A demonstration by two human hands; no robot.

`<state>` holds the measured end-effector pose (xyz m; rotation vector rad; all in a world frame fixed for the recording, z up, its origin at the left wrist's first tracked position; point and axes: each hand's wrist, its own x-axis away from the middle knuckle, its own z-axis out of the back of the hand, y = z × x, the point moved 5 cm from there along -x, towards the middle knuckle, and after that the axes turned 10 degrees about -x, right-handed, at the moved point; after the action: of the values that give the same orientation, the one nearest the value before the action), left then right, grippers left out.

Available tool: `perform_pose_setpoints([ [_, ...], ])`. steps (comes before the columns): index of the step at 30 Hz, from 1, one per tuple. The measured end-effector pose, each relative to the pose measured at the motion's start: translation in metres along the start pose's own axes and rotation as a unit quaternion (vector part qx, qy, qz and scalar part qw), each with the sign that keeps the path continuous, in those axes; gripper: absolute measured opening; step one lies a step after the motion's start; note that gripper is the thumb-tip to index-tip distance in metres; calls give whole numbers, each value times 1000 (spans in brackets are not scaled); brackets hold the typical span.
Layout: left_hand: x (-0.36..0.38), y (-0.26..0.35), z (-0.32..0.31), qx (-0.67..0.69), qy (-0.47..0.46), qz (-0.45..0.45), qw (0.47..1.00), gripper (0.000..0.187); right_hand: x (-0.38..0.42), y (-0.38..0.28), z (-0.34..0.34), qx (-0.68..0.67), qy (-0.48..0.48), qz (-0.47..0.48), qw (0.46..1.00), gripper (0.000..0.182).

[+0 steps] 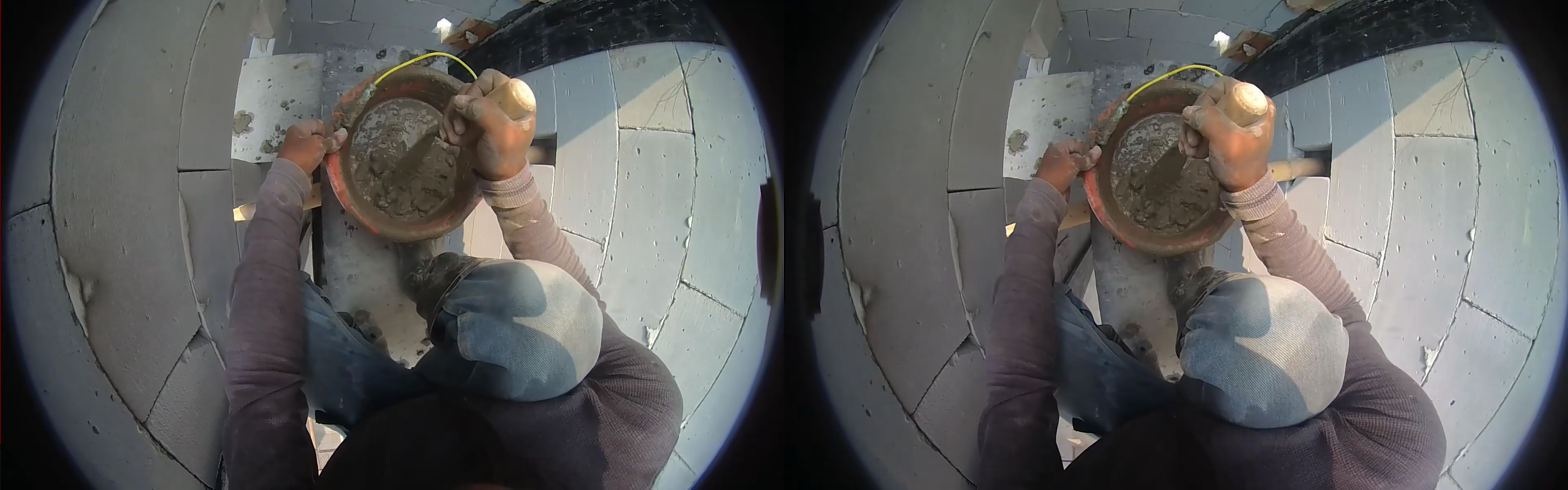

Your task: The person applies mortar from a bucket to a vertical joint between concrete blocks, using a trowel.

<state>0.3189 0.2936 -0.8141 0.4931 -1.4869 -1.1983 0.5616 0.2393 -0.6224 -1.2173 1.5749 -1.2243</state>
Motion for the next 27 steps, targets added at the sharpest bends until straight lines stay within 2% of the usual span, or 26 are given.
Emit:
perform_pose_setpoints([
  [2, 2, -3, -4, 2, -20, 4, 1000, 14, -14, -6, -18, -128, -103, 36, 986, 11],
  [3, 1, -4, -4, 18, -23, 6, 1000, 13, -19, 0, -20, -127, -99, 37, 986, 11],
  [5, -2, -5, -2, 34, -26, 5, 999, 13, -25, 16, -40, -61, -216, 75, 972, 11],
  [7, -6, -9, 0, 17, -39, -7, 999, 12, -26, 54, -56, -185, -276, 10, 943, 11],
  [8, -5, -12, 1, 18, -40, -3, 999, 12, -23, 69, -61, -79, -284, 15, 955, 10],
  [10, -6, -12, 0, 97, -75, -2, 992, 13, -12, 93, -69, 88, -380, 110, 914, 14],
  [11, -4, -12, -3, 98, -79, 2, 992, 13, -7, 95, -63, 88, -378, 105, 916, 14],
  [13, -4, -5, 1, 33, -49, -3, 998, 15, -5, 102, -56, 101, -436, 20, 894, 17],
  [14, -3, -9, 1, 34, -49, 0, 998, 15, -3, 96, -50, 100, -437, 17, 894, 17],
  [17, -6, -9, 4, 4, -31, 14, 999, 17, 3, 77, -35, 158, -545, -10, 823, 19],
  [21, -12, -9, 7, -56, -32, 6, 998, 17, 4, 52, -9, 236, -560, -13, 794, 18],
  [23, -14, -11, 5, -64, -52, 3, 997, 17, -15, 18, -5, 226, -443, 17, 867, 18],
  [25, -2, 1, 1, -11, -47, 14, 999, 15, -28, -9, 1, 234, -353, 41, 905, 20],
  [26, -1, 2, -1, -11, -47, 16, 999, 15, -27, -36, -12, 188, -328, 54, 924, 18],
  [27, -1, 3, -1, 1, -47, 18, 999, 15, -32, -41, -11, 81, -307, 56, 946, 18],
])
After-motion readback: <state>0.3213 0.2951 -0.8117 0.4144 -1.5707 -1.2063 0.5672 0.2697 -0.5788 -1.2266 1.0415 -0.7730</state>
